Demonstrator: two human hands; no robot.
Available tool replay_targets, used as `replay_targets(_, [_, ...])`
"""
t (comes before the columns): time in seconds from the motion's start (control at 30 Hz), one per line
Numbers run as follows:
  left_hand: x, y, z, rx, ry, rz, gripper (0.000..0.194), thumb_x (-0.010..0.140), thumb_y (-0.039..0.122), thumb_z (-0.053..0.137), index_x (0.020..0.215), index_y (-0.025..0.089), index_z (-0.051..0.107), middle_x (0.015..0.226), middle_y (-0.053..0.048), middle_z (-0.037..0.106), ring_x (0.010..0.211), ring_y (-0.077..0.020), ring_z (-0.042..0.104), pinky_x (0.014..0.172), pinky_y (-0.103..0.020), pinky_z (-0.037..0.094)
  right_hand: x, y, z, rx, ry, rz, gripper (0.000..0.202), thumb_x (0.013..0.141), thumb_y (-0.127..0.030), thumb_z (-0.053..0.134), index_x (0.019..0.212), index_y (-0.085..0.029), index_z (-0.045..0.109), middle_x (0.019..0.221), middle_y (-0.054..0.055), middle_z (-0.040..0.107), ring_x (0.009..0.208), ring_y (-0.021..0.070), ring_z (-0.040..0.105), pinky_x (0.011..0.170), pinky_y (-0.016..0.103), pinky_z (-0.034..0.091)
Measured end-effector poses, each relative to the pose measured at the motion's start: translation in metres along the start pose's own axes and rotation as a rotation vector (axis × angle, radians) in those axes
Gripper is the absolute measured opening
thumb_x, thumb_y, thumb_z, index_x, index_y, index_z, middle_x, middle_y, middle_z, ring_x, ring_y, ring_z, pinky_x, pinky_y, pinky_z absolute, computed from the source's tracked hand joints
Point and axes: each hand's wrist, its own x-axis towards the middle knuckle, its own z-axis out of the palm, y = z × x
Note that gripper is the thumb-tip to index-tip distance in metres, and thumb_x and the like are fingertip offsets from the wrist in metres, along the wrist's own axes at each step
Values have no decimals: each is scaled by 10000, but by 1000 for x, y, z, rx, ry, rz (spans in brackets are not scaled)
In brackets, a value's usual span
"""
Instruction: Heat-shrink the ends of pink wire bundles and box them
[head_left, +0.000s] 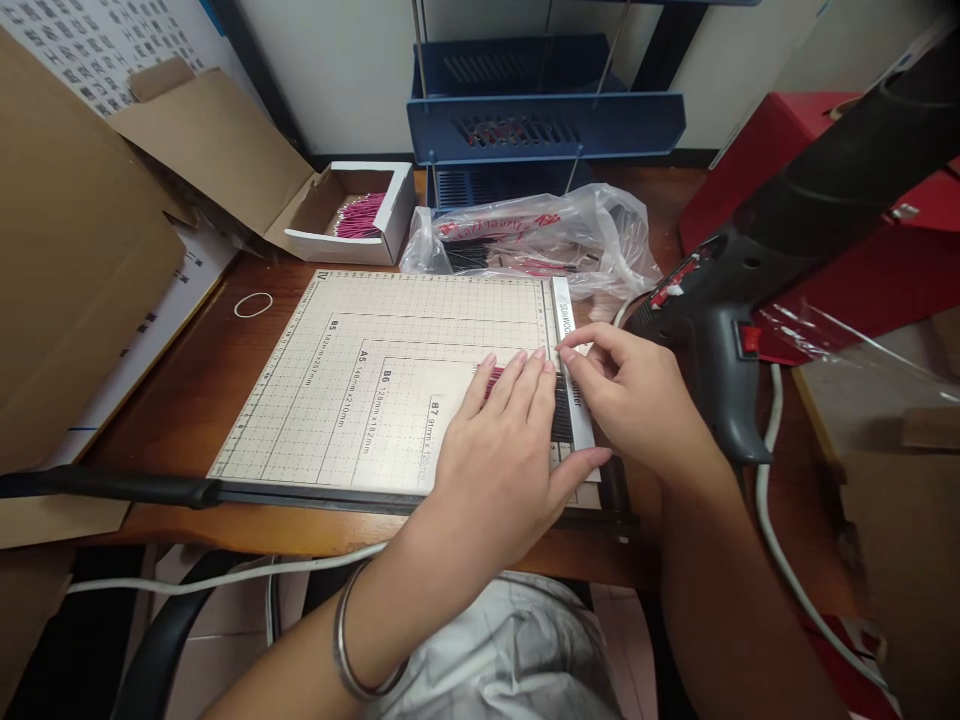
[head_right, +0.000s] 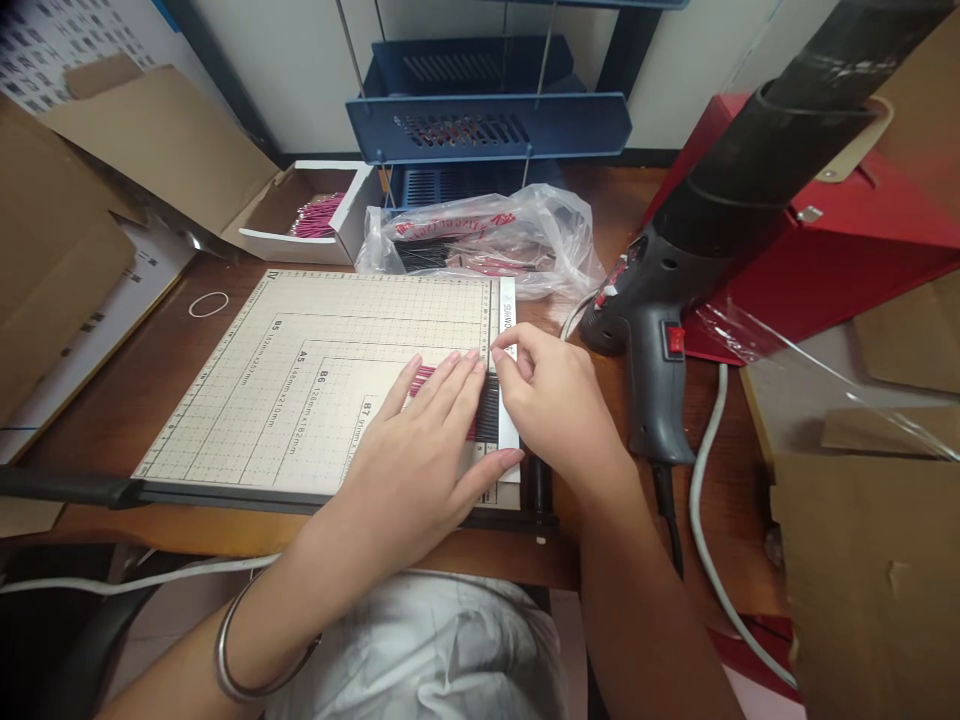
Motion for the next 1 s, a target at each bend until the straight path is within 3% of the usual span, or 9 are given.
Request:
replay_targets(0.23, [-17, -5, -2, -26, 20, -100, 655, 1059, 394, 416, 1570, -14, 389, 1649, -183, 409, 1556, -301, 370, 1313, -529, 221, 0, -4, 3, -82, -89, -27, 209, 899, -345, 576, 909, -212, 737, 594, -22, 500, 581, 104, 436, 637, 278, 320])
replay_targets(0.73, [-6, -2, 0, -66, 18, -104, 646, 1029, 345, 413, 1563, -19, 407, 1642, -182, 426, 1554, -302, 372, 1318, -529, 208, 0, -4, 0, -120, -129, -27, 145, 854, -291, 596, 849, -217, 721, 551, -28, 424, 553, 99, 368, 619, 271, 287])
replay_targets(1.0, [-2, -4, 0, -44, -56, -76, 638, 1045, 360, 362, 1565, -4, 423, 1661, -171, 393, 1570, -291, 341, 1330, -505, 168, -3, -4, -2, -103, -120, -35, 134, 847, -293, 607, 851, -214, 715, 557, -33, 424, 544, 94, 369, 606, 270, 288])
